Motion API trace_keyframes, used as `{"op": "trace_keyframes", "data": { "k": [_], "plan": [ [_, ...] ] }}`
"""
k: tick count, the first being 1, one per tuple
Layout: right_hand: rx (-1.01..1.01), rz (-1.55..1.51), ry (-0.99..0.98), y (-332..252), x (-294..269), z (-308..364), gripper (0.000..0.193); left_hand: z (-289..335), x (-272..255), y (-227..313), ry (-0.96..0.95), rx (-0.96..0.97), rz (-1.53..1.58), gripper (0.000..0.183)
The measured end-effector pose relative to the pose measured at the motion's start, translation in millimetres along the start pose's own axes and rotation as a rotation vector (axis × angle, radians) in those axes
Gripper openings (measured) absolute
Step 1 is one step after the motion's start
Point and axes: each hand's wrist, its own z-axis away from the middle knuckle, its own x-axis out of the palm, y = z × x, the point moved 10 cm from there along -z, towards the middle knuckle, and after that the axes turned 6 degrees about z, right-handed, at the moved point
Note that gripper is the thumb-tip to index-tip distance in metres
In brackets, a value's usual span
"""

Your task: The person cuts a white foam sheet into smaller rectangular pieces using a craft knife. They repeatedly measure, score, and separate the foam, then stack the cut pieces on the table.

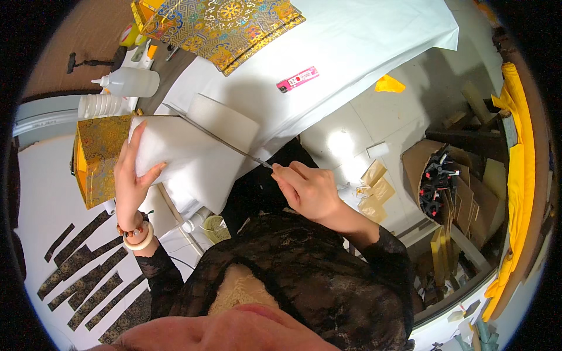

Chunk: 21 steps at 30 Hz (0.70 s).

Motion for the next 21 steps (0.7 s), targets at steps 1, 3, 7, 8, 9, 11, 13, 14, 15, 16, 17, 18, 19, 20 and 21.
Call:
{"op": "trace_keyframes", "data": {
  "k": [1, 3, 7, 8, 9, 11, 13, 14, 15, 16, 17, 18, 19, 20, 21],
  "plan": [
    [-0.010, 0.005, -0.003, -1, 0, 0, 0.013, 0, 0, 1, 0.000, 0.010, -0.012, 0.079],
    [0.033, 0.009, 0.003, -1, -3, 5, 0.014, -2, -1, 4, 0.000, 0.030, -0.036, 0.080],
    [-0.035, 0.093, 0.046, -9, 3, -3, 0.018, -2, 0, 5, 0.013, 0.065, -0.055, 0.080],
    [-0.031, 0.112, 0.034, -10, 3, 0, 0.018, -1, 0, 3, 0.014, 0.039, -0.039, 0.080],
    [-0.033, 0.131, 0.019, -11, 3, 2, 0.019, 0, -1, 0, 0.022, 0.009, -0.022, 0.081],
    [-0.037, 0.154, 0.008, -13, 3, 6, 0.021, 0, -1, 1, -0.012, -0.016, -0.033, 0.080],
    [-0.037, 0.158, 0.021, -14, 3, 9, 0.021, -2, -1, 2, -0.008, 0.009, -0.041, 0.080],
    [-0.052, 0.163, 0.020, -14, 6, 5, 0.021, -3, -2, 3, 0.015, 0.044, -0.042, 0.080],
    [-0.062, 0.166, 0.014, -14, 9, -3, 0.020, -3, -2, 5, 0.032, 0.073, -0.041, 0.080],
    [-0.072, 0.168, 0.007, -15, 11, -6, 0.020, -1, -1, 4, 0.030, 0.060, -0.032, 0.080],
    [-0.055, 0.168, -0.002, -14, 10, -2, 0.020, 0, -1, 3, 0.029, 0.047, -0.023, 0.080],
    [-0.045, 0.173, -0.009, -13, 7, 3, 0.019, 1, -2, 1, 0.035, 0.036, -0.012, 0.080],
    [-0.035, 0.178, -0.016, -12, 6, 5, 0.019, 1, -1, 0, 0.025, 0.028, -0.018, 0.079],
    [-0.036, 0.174, -0.004, -11, 6, 4, 0.019, 0, -1, 0, 0.014, 0.019, -0.023, 0.079],
    [-0.031, 0.165, 0.008, -11, 8, 2, 0.018, 0, 0, -1, -0.003, 0.010, -0.031, 0.079]
  ]
}}
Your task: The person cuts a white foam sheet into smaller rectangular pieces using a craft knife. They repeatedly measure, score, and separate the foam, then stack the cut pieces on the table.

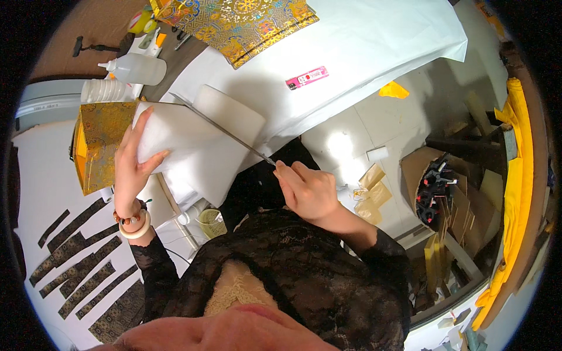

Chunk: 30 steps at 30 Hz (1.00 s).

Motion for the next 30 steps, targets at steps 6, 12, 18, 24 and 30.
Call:
{"op": "trace_keyframes", "data": {
  "k": [6, 12, 18, 24, 30],
  "plan": [
    [0.023, -0.058, -0.010, 7, 4, 1, 0.017, 1, -2, 2, 0.025, 0.043, 0.014, 0.078],
    [0.017, -0.049, -0.006, 10, 8, -3, 0.017, 3, -1, -3, 0.039, 0.042, -0.004, 0.076],
    [0.009, -0.038, -0.017, 9, 14, -6, 0.016, 3, -4, -3, 0.049, 0.004, 0.010, 0.074],
    [-0.023, -0.007, -0.032, 5, 14, -1, 0.016, 2, 1, -3, 0.017, -0.008, 0.016, 0.077],
    [-0.022, -0.015, -0.060, 6, 11, -3, 0.016, 2, -2, 0, 0.032, 0.029, 0.026, 0.075]
  ]
}}
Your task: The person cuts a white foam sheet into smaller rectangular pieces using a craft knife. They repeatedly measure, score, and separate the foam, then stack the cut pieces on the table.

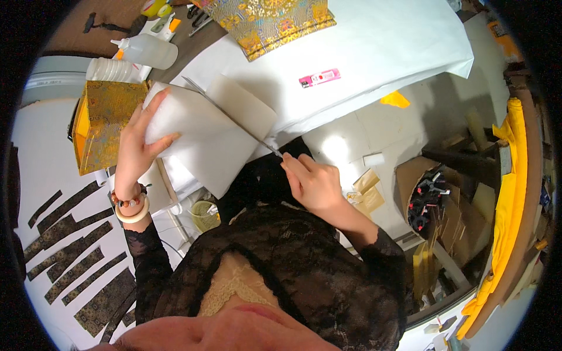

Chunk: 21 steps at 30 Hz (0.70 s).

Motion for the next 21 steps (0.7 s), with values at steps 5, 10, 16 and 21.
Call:
{"op": "trace_keyframes", "data": {
  "k": [5, 10, 16, 21],
  "plan": [
    [-0.007, -0.034, 0.022, -1, 8, -9, 0.017, -1, 0, 2, 0.020, 0.007, 0.002, 0.075],
    [0.024, -0.023, 0.013, 0, 3, -2, 0.016, 0, 1, 2, 0.001, -0.007, -0.003, 0.075],
    [0.021, -0.034, 0.005, 2, 9, -12, 0.011, 2, 2, -5, 0.014, -0.040, -0.023, 0.077],
    [0.014, -0.045, 0.053, -1, 15, -14, 0.013, 4, 3, -4, 0.020, -0.012, -0.041, 0.076]
  ]
}}
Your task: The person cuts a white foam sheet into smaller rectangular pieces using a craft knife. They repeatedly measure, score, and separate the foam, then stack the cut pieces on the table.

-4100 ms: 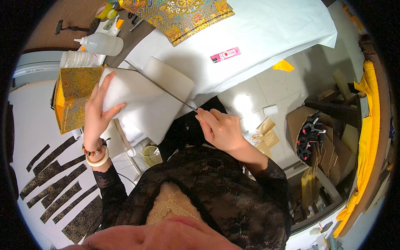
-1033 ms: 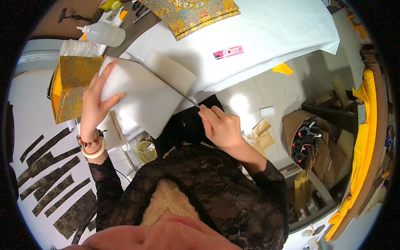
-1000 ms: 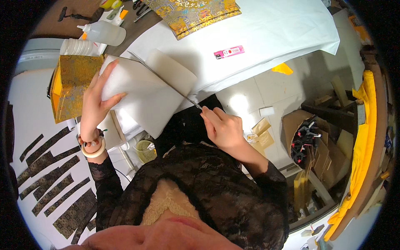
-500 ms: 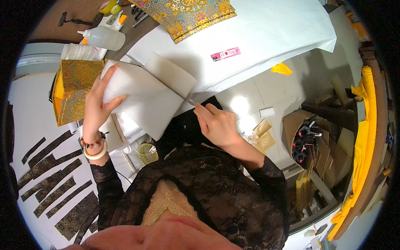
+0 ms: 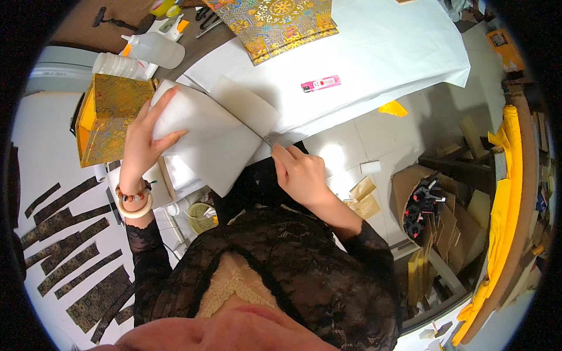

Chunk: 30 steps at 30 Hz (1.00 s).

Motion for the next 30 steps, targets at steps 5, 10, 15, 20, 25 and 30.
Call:
{"op": "trace_keyframes", "data": {
  "k": [5, 10, 15, 20, 25, 30],
  "plan": [
    [0.024, -0.035, -0.023, 5, -13, 4, 0.015, 3, -1, -3, 0.015, -0.016, 0.007, 0.075],
    [0.025, 0.024, -0.044, 5, -22, 20, 0.013, 1, -2, 0, 0.036, 0.044, -0.075, 0.075],
    [-0.019, 0.048, -0.033, -7, -6, -8, 0.012, 0, -1, 1, 0.025, 0.054, -0.005, 0.075],
    [-0.017, 0.057, -0.014, 0, -19, 11, 0.013, 4, 0, -3, -0.015, -0.040, -0.034, 0.073],
    [-0.042, 0.087, -0.012, -1, -10, 15, 0.014, 1, 0, -1, -0.020, -0.012, -0.066, 0.073],
    [-0.067, 0.092, -0.043, -1, -2, -4, 0.015, 2, 1, -3, -0.049, -0.062, -0.038, 0.072]
  ]
}}
